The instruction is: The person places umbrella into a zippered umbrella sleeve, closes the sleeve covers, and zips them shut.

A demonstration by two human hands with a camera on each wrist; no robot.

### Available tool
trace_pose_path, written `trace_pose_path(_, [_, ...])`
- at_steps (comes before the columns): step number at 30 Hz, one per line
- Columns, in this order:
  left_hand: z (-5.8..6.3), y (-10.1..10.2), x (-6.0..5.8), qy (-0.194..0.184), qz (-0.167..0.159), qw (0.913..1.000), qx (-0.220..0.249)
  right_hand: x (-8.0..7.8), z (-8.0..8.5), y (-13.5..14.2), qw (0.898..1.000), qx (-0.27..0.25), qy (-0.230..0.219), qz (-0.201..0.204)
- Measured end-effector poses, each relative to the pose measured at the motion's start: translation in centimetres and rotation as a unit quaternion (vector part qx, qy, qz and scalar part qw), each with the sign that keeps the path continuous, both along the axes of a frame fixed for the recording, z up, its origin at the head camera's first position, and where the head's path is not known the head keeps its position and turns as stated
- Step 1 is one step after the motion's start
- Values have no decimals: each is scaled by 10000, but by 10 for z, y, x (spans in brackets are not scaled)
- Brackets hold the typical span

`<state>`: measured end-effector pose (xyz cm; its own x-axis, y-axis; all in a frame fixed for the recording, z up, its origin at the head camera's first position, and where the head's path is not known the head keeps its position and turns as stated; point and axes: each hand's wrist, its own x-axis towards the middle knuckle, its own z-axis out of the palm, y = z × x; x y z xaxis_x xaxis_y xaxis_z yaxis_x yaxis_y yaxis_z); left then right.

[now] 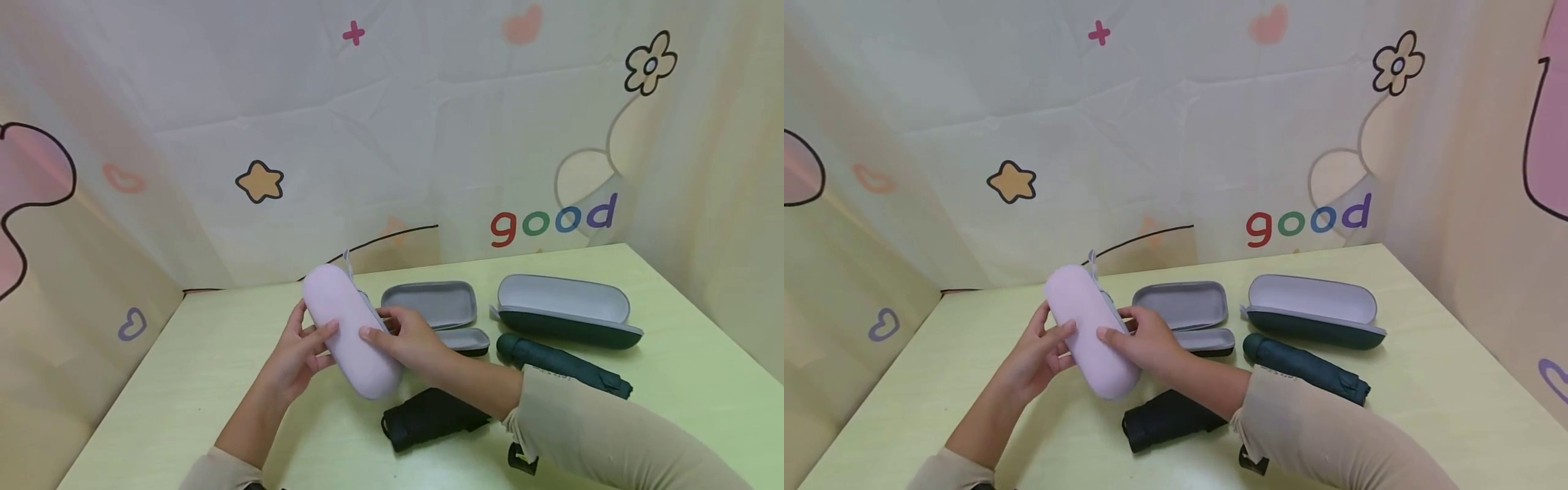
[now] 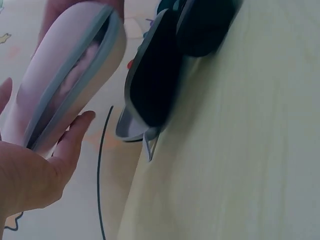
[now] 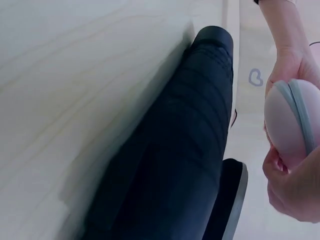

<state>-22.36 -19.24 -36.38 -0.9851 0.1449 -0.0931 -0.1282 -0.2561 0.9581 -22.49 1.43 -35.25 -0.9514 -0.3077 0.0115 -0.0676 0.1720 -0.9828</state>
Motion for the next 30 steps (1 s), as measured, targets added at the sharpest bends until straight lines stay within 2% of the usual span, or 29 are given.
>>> trace_pose_path(2, [0, 4, 3, -28, -170, 9998, 81, 1, 1, -2, 9999, -5, 4, -125])
trace_pose_path(4, [-1, 7, 5, -45, -209, 9997, 79, 2, 2, -4, 9998, 35, -9, -215])
trace_pose_path(9, [-3, 10, 6, 14, -10, 10000, 15, 3, 3, -3, 9999, 8, -12, -168])
trace_pose_path(15, [-9, 9, 5, -15, 193, 9995, 261, 0, 5, 4, 9998, -186, -2, 102])
trace_pose_path(22, [-9, 10, 6, 23, 203, 9995, 238, -7, 5, 12, 9989, -129, 452, -67])
trace_pose_path(30, [-12, 18, 10, -66, 16, 9998, 173, -19, 6, 16, 9972, 117, 690, -271])
